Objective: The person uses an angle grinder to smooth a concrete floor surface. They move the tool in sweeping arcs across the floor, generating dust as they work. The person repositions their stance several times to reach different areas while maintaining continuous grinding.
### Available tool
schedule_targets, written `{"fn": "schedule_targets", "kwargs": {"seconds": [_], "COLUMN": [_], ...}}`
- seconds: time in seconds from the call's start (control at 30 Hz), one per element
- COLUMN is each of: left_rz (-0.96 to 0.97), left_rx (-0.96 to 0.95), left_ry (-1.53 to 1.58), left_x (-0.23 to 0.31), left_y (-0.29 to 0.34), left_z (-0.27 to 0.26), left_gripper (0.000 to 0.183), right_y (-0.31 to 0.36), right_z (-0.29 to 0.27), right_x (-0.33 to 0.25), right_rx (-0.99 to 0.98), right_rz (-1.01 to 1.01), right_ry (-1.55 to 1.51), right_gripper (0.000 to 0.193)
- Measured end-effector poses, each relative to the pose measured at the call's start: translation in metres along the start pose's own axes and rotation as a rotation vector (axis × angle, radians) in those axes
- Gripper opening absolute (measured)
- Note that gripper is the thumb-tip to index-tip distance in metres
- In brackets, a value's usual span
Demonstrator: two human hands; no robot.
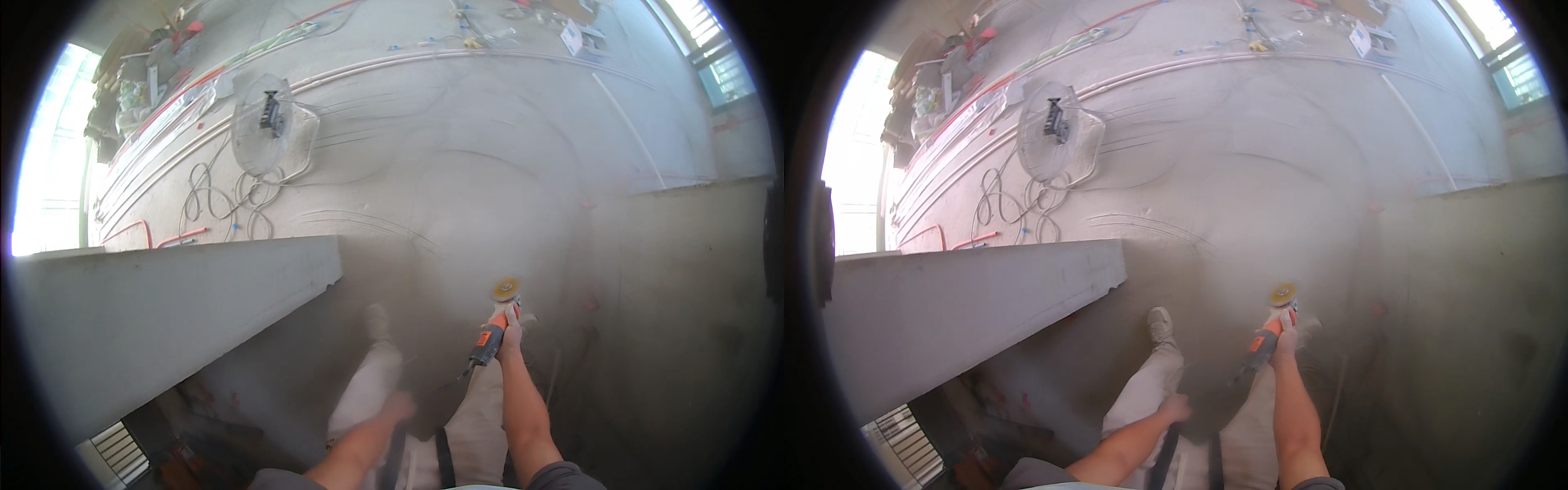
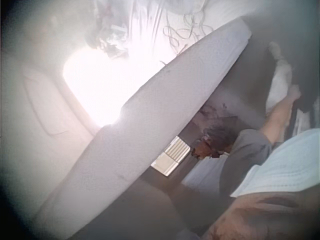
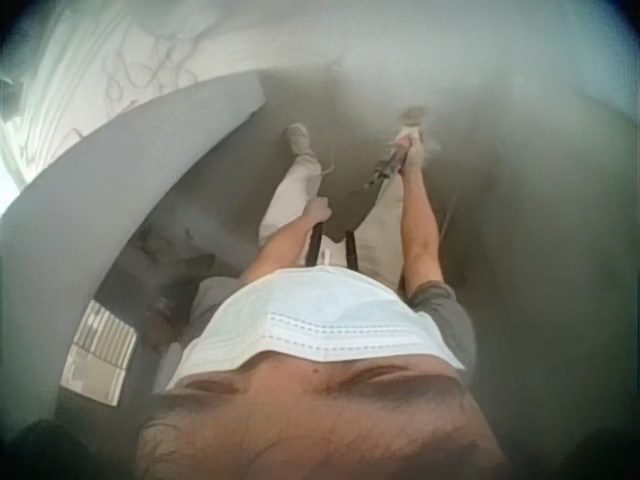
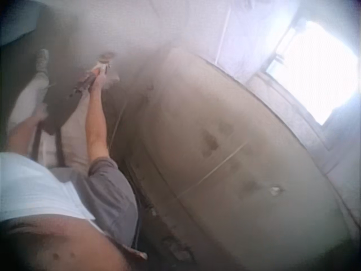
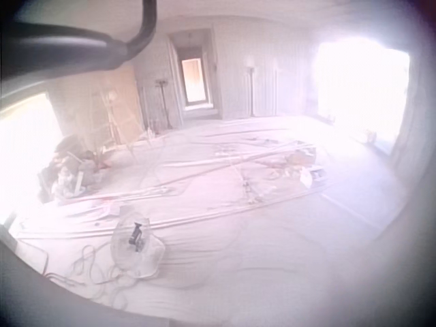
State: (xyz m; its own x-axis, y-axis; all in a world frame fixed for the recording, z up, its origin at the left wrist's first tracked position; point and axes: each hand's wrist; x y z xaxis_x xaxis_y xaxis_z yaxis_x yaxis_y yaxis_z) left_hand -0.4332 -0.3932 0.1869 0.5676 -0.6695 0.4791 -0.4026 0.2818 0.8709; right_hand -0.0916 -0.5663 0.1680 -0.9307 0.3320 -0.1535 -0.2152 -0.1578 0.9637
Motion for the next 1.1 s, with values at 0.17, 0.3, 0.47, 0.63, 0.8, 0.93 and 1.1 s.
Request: {"fn": "schedule_targets", "kwargs": {"seconds": [0.17, 0.3, 0.47, 0.63, 0.8, 0.93, 1.1], "left_rz": [0.001, 0.079, 0.091, -0.141, -0.128, -0.163, -0.154], "left_rx": [0.056, 0.041, 0.131, 0.051, 0.053, -0.084, -0.092], "left_ry": [0.057, -0.138, -0.534, -0.171, -0.314, -0.399, -0.406], "left_x": [-0.007, 0.001, 0.023, 0.049, 0.083, 0.094, 0.087], "left_y": [0.023, 0.026, 0.025, 0.005, 0.000, -0.018, -0.035], "left_z": [0.007, 0.033, 0.057, 0.023, -0.009, -0.038, -0.063], "left_gripper": [0.039, 0.038, 0.037, 0.039, 0.038, 0.037, 0.038], "right_y": [0.029, 0.045, 0.052, 0.042, 0.051, 0.049, 0.018], "right_z": [0.018, 0.018, -0.009, -0.038, -0.073, -0.094, -0.116], "right_x": [0.030, 0.041, 0.024, -0.003, -0.043, -0.061, -0.052], "right_rx": [-0.067, -0.075, -0.176, -0.126, -0.026, -0.027, 0.036], "right_rz": [0.010, -0.135, -0.010, -0.171, -0.232, -0.198, -0.246], "right_ry": [-0.041, -0.053, -0.116, -0.093, -0.180, -0.228, -0.244], "right_gripper": [0.050, 0.055, 0.052, 0.041, 0.051, 0.052, 0.052]}}
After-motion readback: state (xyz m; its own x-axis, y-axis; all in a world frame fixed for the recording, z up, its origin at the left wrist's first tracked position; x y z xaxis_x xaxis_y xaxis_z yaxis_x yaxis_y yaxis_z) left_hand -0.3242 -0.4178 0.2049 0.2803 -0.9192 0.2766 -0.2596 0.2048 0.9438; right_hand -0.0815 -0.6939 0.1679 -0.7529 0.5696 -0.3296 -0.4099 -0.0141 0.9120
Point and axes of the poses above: each hand's wrist, its own y-axis away from the middle knuckle, its own z-axis out of the palm, x = y × z, and after that the axes turned 11 degrees about z, right-handed
